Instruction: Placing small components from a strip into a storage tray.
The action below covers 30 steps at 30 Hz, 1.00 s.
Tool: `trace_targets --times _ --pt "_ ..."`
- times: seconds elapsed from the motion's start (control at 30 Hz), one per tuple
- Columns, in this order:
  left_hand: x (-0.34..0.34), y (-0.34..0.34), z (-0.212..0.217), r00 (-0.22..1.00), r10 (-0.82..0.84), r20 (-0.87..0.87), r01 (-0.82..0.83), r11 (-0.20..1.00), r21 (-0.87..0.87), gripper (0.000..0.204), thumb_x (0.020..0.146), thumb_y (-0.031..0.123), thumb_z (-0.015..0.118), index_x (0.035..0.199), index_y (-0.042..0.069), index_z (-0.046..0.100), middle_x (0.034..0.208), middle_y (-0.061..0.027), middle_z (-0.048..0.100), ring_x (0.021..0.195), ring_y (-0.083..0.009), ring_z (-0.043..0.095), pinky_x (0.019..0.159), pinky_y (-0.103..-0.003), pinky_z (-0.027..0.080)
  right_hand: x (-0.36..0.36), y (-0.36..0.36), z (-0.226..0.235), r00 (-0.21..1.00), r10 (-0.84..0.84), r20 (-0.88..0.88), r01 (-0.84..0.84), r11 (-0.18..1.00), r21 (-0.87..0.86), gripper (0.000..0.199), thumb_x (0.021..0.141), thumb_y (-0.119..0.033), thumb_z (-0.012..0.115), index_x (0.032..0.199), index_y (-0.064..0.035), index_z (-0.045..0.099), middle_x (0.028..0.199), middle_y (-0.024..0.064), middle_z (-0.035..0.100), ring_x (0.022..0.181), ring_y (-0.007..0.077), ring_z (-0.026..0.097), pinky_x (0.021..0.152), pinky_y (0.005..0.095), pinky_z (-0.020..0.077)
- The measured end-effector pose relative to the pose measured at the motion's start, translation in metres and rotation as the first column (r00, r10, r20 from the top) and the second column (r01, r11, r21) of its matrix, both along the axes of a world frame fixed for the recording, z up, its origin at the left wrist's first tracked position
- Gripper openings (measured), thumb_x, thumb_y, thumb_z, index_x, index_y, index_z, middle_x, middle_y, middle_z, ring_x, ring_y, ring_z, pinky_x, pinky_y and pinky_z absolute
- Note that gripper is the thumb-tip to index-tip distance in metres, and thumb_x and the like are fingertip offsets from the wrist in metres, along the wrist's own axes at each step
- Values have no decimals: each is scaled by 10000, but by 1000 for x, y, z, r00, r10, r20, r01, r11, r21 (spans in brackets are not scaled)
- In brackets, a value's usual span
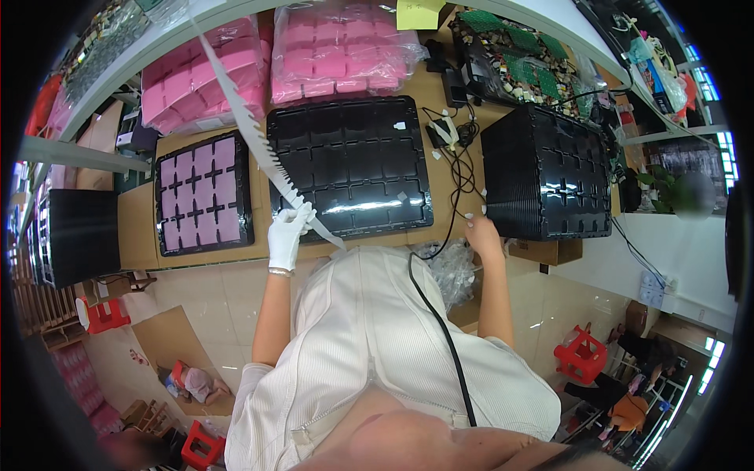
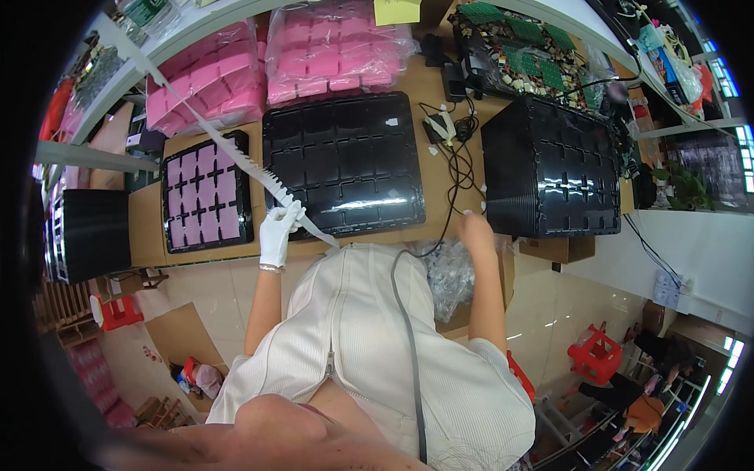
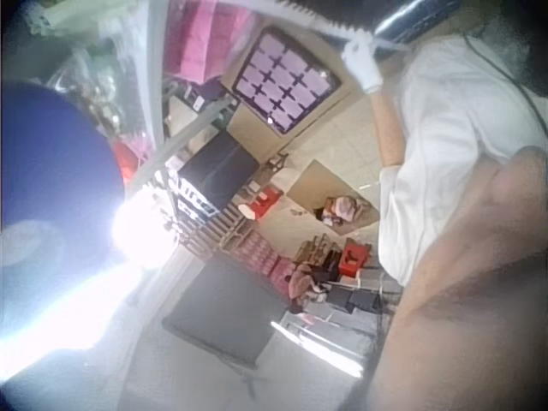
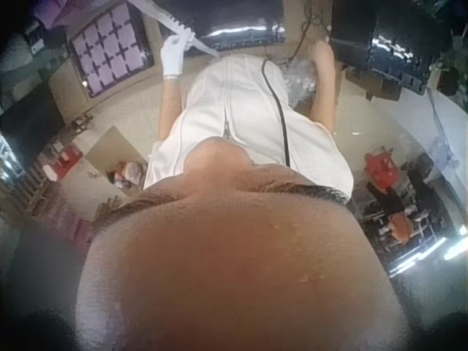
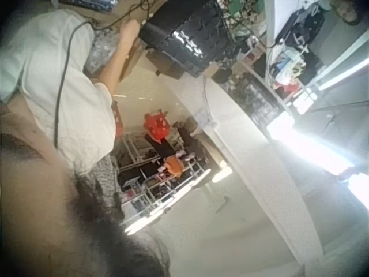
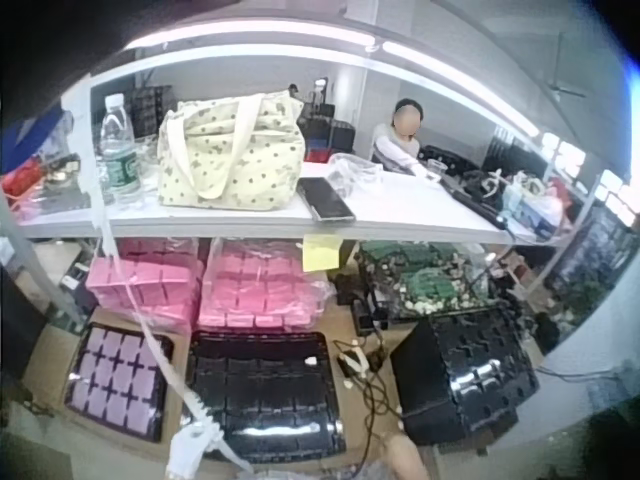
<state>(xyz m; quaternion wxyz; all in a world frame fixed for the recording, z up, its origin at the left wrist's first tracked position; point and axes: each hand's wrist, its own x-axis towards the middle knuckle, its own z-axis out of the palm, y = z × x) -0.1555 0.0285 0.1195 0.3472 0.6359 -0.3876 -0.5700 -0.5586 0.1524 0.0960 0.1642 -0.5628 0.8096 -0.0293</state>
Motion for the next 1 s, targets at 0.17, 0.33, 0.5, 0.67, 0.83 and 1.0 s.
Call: trace_targets --times 0.17,0.33,0.5,0.67,0.83,1.0 --pt "-5 -1 5 998 -2 66 2 1000 -2 207 834 228 706 794 37 637 763 -19 655 610 -43 552 573 -180 433 47 -181 -4 918 256 305 -19 793 -609 150 777 -120 684 880 -20 639 817 138 611 773 292 613 686 360 489" --pt "-5 4 15 991 26 133 -23 999 -31 216 835 227 704 817 18 650 773 -22 667 603 -44 552 565 -187 437 55 -257 -32 981 120 149 -54 920 -389 227 687 -180 774 825 -44 654 807 142 584 861 302 583 773 388 475" --pt "9 9 0 993 102 59 -101 995 -23 217 837 226 701 792 20 649 771 -22 675 611 -44 563 564 -178 434 39 -255 -27 947 208 244 -125 940 -317 190 678 -177 775 708 -31 656 848 152 603 830 305 606 752 393 482" --pt "32 14 7 987 21 160 -20 1000 -13 250 844 260 690 773 29 626 718 -12 646 597 -33 541 554 -179 428 16 -149 11 908 115 403 24 945 -325 178 764 -145 672 804 -9 564 726 153 624 693 329 618 630 387 485" --pt "62 18 -2 988 -17 156 31 996 -86 273 825 238 711 764 -15 625 818 -40 686 663 -91 618 563 -265 458 -50 -3 -29 929 369 -8 -326 831 450 146 744 -156 609 789 -22 646 758 198 639 713 343 630 629 426 495" --pt "80 15 -12 834 -131 535 271 943 -192 262 885 225 630 965 -25 611 944 -65 662 825 -144 615 757 -301 497 3 -89 43 932 260 254 -278 960 39 239 795 -214 613 892 3 641 846 184 644 776 354 621 668 400 483"
